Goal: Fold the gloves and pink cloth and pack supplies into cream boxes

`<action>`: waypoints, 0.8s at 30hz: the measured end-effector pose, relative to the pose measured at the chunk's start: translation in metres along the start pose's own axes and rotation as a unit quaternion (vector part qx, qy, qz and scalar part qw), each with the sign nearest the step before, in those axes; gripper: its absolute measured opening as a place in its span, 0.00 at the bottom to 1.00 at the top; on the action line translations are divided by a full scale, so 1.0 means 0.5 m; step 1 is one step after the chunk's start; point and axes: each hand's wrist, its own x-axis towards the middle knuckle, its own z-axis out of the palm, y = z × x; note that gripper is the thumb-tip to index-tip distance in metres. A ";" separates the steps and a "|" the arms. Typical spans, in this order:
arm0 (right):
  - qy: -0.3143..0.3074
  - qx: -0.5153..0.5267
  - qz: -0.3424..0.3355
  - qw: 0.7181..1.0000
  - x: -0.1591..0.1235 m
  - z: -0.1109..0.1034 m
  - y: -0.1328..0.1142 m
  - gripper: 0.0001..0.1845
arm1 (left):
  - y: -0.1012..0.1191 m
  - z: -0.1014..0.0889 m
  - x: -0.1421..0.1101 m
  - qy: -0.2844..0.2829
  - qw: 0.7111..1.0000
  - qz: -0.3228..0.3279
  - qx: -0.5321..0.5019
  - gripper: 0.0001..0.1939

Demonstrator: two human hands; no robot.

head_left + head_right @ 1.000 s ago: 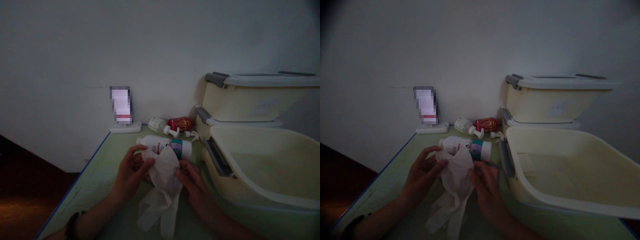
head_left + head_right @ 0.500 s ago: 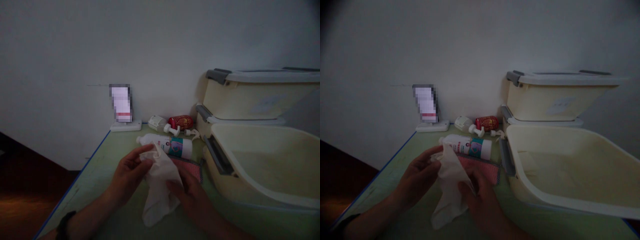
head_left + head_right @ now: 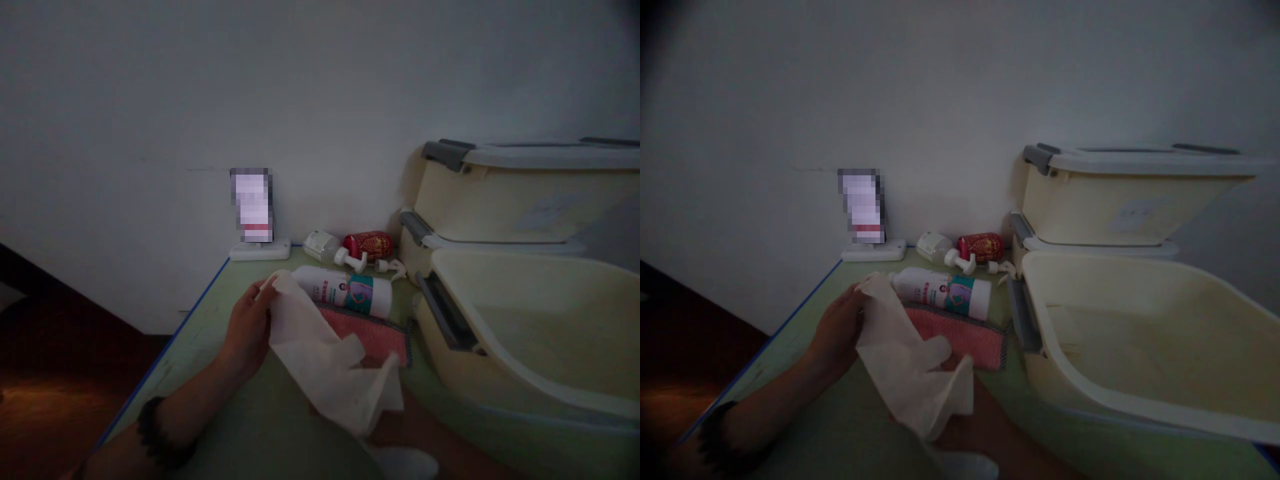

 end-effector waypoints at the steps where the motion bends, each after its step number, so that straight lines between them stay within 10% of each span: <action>1: 0.003 -0.018 -0.035 0.999 -0.002 0.003 -0.003 0.17 | 0.001 -0.001 0.000 0.006 1.000 0.006 0.006 0.10; 3: -0.048 0.123 -0.058 0.990 -0.008 0.003 -0.006 0.08 | 0.001 -0.004 -0.002 0.008 1.000 0.021 0.005 0.11; 6: -0.086 0.273 -0.020 0.958 -0.018 -0.003 -0.005 0.21 | 0.001 -0.003 -0.006 -0.024 0.999 0.034 -0.019 0.13; 14: -0.066 0.430 0.151 0.888 -0.008 0.007 0.004 0.28 | 0.002 0.009 -0.026 -0.162 0.986 0.004 0.031 0.30; 24: -0.065 0.474 0.148 0.866 -0.004 -0.012 -0.002 0.11 | 0.000 0.001 -0.015 -0.120 0.992 0.009 0.037 0.12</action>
